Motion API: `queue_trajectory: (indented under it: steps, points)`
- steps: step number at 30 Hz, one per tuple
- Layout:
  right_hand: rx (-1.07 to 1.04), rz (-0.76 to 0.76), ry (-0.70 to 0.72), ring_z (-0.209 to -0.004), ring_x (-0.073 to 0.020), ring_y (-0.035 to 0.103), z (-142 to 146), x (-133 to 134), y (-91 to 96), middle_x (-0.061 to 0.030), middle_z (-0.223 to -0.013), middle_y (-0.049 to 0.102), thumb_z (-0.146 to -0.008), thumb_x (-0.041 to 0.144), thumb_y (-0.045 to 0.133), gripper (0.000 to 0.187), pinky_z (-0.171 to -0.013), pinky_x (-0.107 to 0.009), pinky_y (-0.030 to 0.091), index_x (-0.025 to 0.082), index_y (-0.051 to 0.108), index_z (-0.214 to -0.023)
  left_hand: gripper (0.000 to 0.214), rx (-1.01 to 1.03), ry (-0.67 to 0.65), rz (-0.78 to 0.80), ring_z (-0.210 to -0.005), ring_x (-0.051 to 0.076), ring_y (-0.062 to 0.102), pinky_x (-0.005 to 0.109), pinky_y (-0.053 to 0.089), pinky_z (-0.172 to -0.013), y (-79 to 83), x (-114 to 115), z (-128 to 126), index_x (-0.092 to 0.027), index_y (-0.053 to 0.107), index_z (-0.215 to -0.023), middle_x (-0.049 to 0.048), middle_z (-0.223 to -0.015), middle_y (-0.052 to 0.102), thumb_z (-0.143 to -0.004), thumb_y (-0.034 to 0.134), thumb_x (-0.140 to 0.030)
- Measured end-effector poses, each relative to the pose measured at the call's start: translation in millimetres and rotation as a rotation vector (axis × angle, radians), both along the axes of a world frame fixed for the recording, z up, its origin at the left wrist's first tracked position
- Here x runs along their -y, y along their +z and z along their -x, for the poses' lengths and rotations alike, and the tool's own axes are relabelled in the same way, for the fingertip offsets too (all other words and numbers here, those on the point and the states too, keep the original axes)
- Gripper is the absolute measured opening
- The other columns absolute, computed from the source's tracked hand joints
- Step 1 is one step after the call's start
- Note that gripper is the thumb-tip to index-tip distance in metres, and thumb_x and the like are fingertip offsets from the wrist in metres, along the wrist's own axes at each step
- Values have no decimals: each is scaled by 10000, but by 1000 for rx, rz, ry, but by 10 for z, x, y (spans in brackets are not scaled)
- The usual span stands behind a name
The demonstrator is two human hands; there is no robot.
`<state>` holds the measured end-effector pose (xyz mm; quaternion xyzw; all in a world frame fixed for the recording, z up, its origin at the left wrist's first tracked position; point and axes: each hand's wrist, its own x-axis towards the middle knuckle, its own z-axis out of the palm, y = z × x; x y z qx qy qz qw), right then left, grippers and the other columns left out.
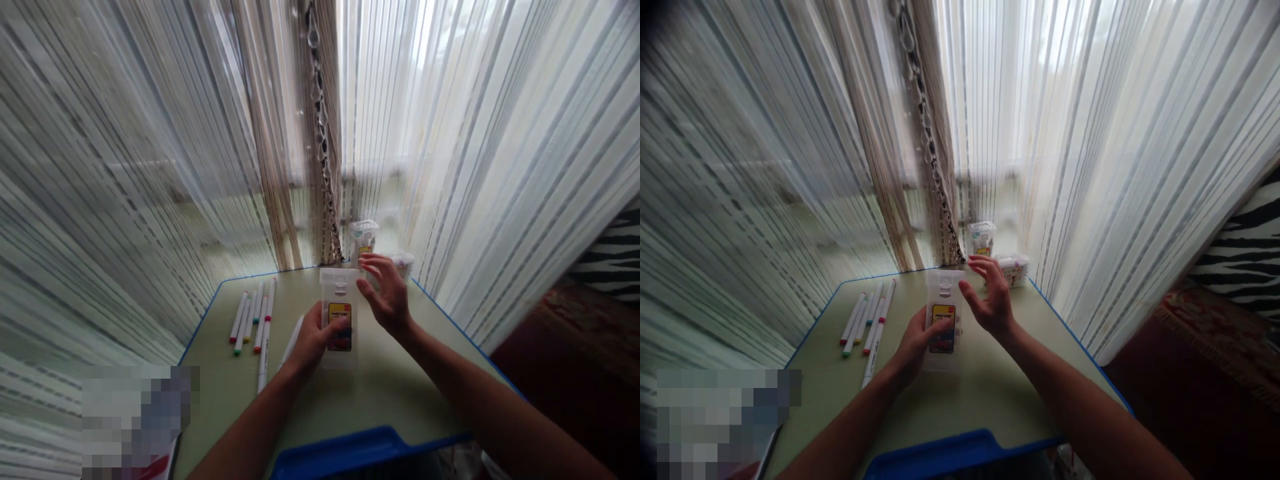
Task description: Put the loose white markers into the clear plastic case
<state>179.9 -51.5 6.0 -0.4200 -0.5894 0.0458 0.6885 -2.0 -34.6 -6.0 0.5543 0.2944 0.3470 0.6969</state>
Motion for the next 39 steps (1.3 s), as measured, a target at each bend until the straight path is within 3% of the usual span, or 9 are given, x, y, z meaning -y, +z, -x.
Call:
queue_trajectory:
  steps: [4,8,13,20,30,39]
  points:
    - [-163,214,215,-1148,-279,646,11,-58,-71,-138,-1356,605,-879,568,637,545,-939,-481,556,250,521,-1306,563,-44,0,4,-948,287,725,348,581,-753,-76,32,45,-146,619,-1142,129,-1068,747,-718,836,-445]
    - [-228,333,362,-1015,-276,688,75,-60,-105,-140,-1223,684,-852,630,630,664,-820,-430,576,206,521,-1352,569,-104,-13,-35,-902,258,724,340,577,-766,-130,-10,81,-160,609,-1145,100,-1038,743,-711,842,-445]
    - [-253,319,337,-932,-241,695,128,-30,-87,-105,-1117,704,-836,601,676,600,-727,-354,572,199,583,-1272,605,-131,-28,-76,-903,257,725,331,573,-761,-147,-48,100,-170,584,-1191,90,-1024,736,-728,837,-465]
    - [-241,299,372,-948,-234,704,174,26,-99,-106,-1147,695,-816,585,720,569,-736,-341,582,209,586,-1222,622,-26,-28,-100,-1023,280,707,343,548,-869,-140,-11,104,-168,618,-1257,115,-1134,738,-789,769,-549]
    - [-199,270,430,-858,-216,704,227,126,-53,-55,-950,707,-818,517,754,498,-757,-353,580,220,589,-1183,591,-9,29,-135,-924,277,729,330,551,-783,-88,26,123,-123,661,-1190,129,-1081,759,-815,730,-574]
    - [-260,285,440,-881,-211,701,243,126,-44,-69,-1012,705,-808,520,764,476,-720,-326,573,210,611,-1137,553,3,49,-142,-918,282,733,338,557,-785,-62,32,114,-127,667,-1171,125,-1057,767,-817,741,-545]
